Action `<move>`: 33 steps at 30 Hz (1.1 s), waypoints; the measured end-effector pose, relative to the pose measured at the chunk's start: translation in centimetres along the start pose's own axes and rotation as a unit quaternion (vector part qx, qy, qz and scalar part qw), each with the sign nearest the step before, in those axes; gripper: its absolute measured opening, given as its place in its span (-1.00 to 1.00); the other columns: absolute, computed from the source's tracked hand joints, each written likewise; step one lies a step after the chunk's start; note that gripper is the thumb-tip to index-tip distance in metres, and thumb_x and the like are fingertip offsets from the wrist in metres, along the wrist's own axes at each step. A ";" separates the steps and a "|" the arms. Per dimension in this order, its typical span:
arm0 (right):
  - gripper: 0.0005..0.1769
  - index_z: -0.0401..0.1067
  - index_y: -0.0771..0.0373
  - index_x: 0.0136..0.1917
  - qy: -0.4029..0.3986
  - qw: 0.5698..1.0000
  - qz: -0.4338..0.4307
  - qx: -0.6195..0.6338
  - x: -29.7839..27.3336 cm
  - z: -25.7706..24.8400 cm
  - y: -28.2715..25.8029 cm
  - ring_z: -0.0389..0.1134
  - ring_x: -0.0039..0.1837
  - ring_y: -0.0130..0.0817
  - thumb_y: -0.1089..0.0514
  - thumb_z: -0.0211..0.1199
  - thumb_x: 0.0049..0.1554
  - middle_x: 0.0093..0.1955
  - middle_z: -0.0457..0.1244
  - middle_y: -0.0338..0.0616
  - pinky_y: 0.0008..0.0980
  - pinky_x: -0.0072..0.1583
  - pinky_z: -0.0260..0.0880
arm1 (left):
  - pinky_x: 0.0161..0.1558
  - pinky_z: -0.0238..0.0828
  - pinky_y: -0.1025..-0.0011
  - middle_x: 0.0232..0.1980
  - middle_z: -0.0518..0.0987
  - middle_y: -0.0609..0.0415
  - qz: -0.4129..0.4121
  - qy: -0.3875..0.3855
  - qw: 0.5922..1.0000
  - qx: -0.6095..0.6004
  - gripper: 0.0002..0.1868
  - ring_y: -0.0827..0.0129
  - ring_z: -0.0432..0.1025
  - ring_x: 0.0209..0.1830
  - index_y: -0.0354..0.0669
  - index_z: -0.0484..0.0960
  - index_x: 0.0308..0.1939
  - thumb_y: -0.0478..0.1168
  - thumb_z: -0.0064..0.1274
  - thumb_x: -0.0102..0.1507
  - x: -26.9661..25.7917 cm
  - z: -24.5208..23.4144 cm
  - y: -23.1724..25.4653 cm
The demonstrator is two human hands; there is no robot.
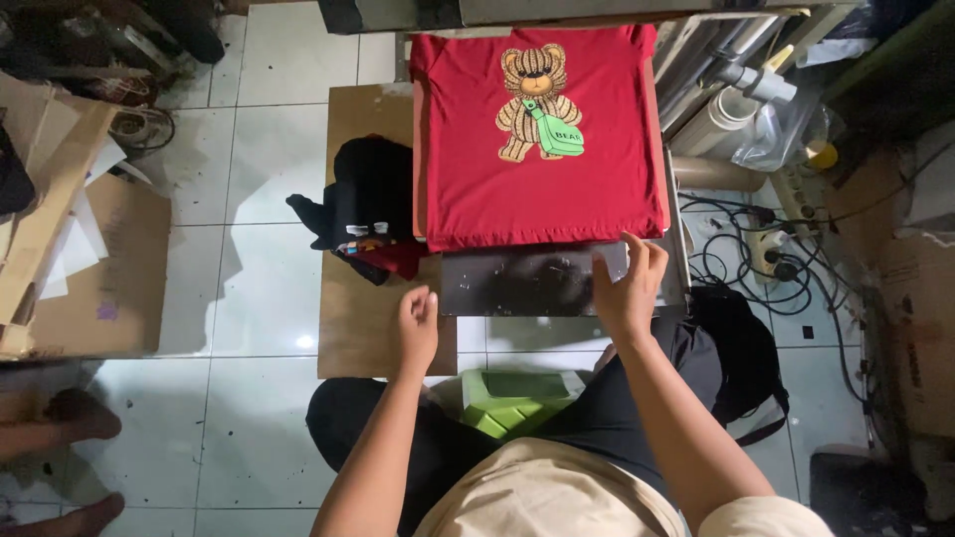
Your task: Unfolding, smoothing, and folding a t-shirt on a heat press platen
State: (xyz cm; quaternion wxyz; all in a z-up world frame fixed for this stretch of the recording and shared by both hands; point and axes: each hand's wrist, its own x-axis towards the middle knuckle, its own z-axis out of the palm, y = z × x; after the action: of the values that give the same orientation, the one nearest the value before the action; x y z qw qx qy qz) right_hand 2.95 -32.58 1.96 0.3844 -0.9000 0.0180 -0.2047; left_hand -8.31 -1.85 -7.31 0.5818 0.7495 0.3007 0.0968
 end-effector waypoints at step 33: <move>-0.80 0.52 0.50 -0.06 -0.430 0.797 0.375 0.196 -23.2 18.4 -2.1 0.35 -0.43 -0.33 0.27 0.21 0.18 -0.41 0.29 -0.02 -0.32 -0.34 0.41 | 0.14 0.49 0.15 0.02 0.70 -0.03 -0.194 -0.048 0.912 0.358 -0.62 0.00 0.56 0.13 0.00 0.72 0.13 0.07 0.02 0.38 6.9 -20.9 -15.9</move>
State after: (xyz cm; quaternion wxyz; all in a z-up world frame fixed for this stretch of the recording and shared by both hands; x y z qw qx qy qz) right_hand -11.49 -14.11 -16.25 0.5673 -0.7237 0.1467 0.3645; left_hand -18.46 21.27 -17.15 0.2955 0.8383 0.4260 -0.1685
